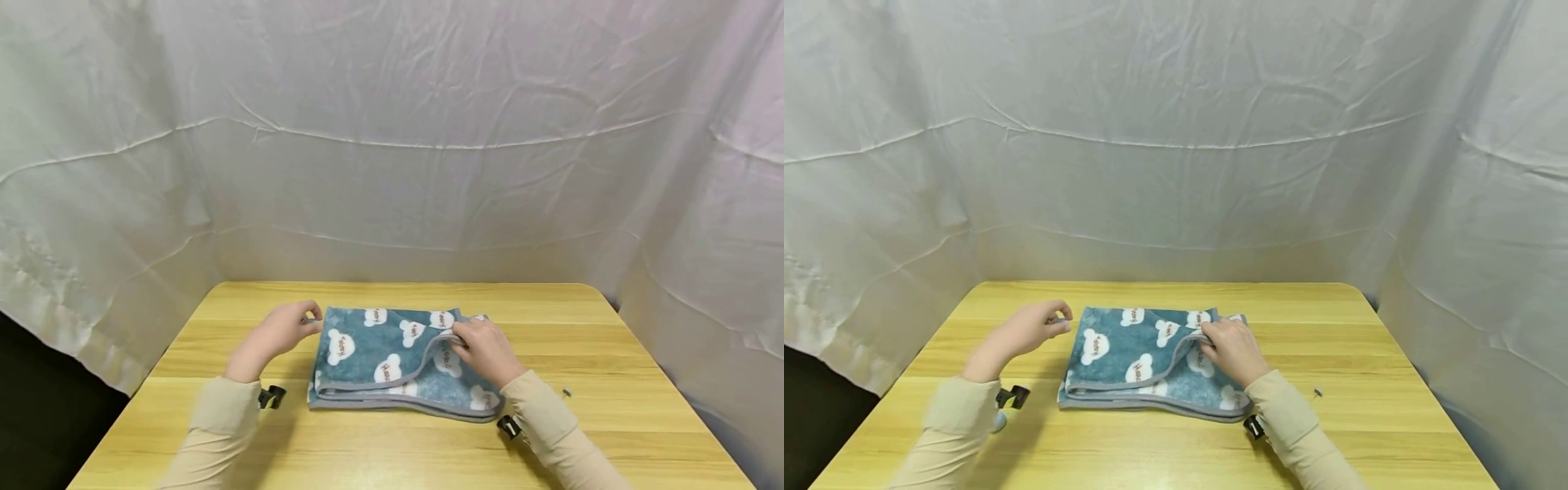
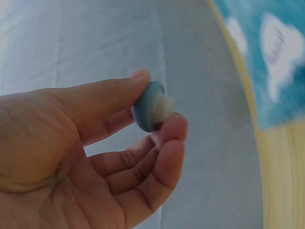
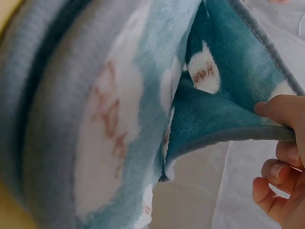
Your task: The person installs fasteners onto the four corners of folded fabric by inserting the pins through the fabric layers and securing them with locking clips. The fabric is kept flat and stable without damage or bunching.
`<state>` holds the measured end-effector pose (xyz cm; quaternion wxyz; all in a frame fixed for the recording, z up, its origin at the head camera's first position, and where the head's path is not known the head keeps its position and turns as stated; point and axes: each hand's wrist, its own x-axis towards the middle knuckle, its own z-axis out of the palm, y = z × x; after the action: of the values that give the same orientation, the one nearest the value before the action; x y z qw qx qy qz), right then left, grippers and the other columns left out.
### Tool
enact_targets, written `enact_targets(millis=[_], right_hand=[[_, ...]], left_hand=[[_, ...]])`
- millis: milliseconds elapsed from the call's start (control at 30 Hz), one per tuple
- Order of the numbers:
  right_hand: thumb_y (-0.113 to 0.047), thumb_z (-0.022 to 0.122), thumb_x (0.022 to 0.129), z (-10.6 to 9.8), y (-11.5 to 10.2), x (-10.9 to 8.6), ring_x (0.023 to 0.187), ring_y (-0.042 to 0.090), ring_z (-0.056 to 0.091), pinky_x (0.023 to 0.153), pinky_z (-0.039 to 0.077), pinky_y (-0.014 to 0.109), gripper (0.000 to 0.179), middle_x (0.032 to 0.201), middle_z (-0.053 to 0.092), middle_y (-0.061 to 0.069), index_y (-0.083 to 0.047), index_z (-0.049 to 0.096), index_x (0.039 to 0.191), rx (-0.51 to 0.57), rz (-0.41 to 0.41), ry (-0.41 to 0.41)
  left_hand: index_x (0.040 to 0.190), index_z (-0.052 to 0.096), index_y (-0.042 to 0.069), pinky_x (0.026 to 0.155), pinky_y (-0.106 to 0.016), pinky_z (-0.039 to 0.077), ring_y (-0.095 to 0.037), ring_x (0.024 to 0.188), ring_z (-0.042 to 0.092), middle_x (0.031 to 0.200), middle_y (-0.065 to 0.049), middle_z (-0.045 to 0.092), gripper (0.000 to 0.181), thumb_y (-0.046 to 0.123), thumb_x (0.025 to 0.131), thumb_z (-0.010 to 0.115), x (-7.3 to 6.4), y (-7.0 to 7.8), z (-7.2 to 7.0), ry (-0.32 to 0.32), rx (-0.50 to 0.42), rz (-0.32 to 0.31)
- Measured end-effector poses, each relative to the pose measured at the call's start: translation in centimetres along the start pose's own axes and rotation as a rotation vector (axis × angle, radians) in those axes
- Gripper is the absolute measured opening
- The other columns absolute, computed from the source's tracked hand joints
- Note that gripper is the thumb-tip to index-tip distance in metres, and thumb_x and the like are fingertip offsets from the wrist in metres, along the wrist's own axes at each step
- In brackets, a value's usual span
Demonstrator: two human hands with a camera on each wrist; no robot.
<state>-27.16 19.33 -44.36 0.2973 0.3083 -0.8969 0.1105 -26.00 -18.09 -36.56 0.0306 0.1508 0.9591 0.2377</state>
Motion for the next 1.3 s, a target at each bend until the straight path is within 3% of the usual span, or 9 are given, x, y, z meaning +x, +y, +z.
enact_targets(millis=[100,267,533,667,900,1133,1300], right_hand=[[-0.018,0.078,0.080,0.0,-0.1,0.0,0.057,0.005,0.034,0.056,0.032,0.022,0.033,0.057,0.042,-0.012,-0.019,0.047,0.068,0.005,0.007,-0.003],[-0.018,0.079,0.079,0.0,-0.1,0.0,0.057,0.005,0.034,0.056,0.033,0.022,0.033,0.058,0.043,-0.012,-0.019,0.048,0.068,0.015,0.018,-0.001],[-0.018,0.081,0.077,0.2,0.2,-0.1,0.058,0.005,0.036,0.056,0.033,0.021,0.033,0.058,0.046,-0.012,-0.019,0.050,0.069,0.016,0.011,0.013],[-0.018,0.082,0.077,0.2,0.3,-0.2,0.058,0.005,0.037,0.056,0.033,0.021,0.033,0.059,0.046,-0.012,-0.019,0.050,0.070,0.015,0.003,0.022],[-0.018,0.082,0.076,0.3,0.4,-0.1,0.058,0.007,0.041,0.057,0.038,0.024,0.032,0.060,0.050,-0.009,-0.017,0.050,0.070,0.020,-0.015,0.048],[-0.019,0.081,0.077,0.4,0.3,0.0,0.058,0.007,0.041,0.057,0.038,0.025,0.032,0.061,0.051,-0.008,-0.017,0.050,0.071,0.022,-0.011,0.050],[-0.019,0.081,0.077,0.4,0.3,0.0,0.058,0.008,0.041,0.057,0.037,0.026,0.033,0.060,0.049,-0.008,-0.017,0.049,0.070,0.019,-0.015,0.061]], left_hand=[[0.107,0.062,0.010,0.058,-0.030,0.040,-0.015,0.061,0.047,0.075,-0.005,0.060,0.014,0.020,0.097,0.060,1.0,1.2,0.6,0.034,-0.108,-0.003],[0.112,0.064,0.013,0.067,-0.030,0.048,-0.018,0.074,0.060,0.088,-0.004,0.068,0.019,0.025,0.098,0.060,3.0,3.5,2.0,0.096,-0.235,0.032],[0.113,0.066,0.010,0.064,-0.028,0.051,-0.026,0.071,0.064,0.085,-0.007,0.066,0.023,0.026,0.099,0.058,6.5,6.9,5.1,0.161,-0.449,0.085],[0.115,0.066,0.008,0.061,-0.026,0.049,-0.031,0.073,0.065,0.083,-0.008,0.066,0.027,0.027,0.100,0.056,8.1,8.2,6.6,0.145,-0.479,0.106],[0.112,0.067,0.007,0.060,-0.028,0.050,-0.027,0.069,0.065,0.084,-0.016,0.068,0.030,0.031,0.101,0.052,10.4,9.9,9.2,0.110,-0.502,0.162],[0.113,0.067,0.008,0.061,-0.030,0.053,-0.020,0.068,0.064,0.090,-0.020,0.069,0.034,0.035,0.101,0.051,11.5,11.2,11.3,0.059,-0.530,0.173],[0.111,0.069,0.012,0.055,-0.024,0.046,-0.017,0.065,0.062,0.084,-0.012,0.069,0.034,0.039,0.101,0.051,11.8,11.8,12.2,0.048,-0.477,0.164]])
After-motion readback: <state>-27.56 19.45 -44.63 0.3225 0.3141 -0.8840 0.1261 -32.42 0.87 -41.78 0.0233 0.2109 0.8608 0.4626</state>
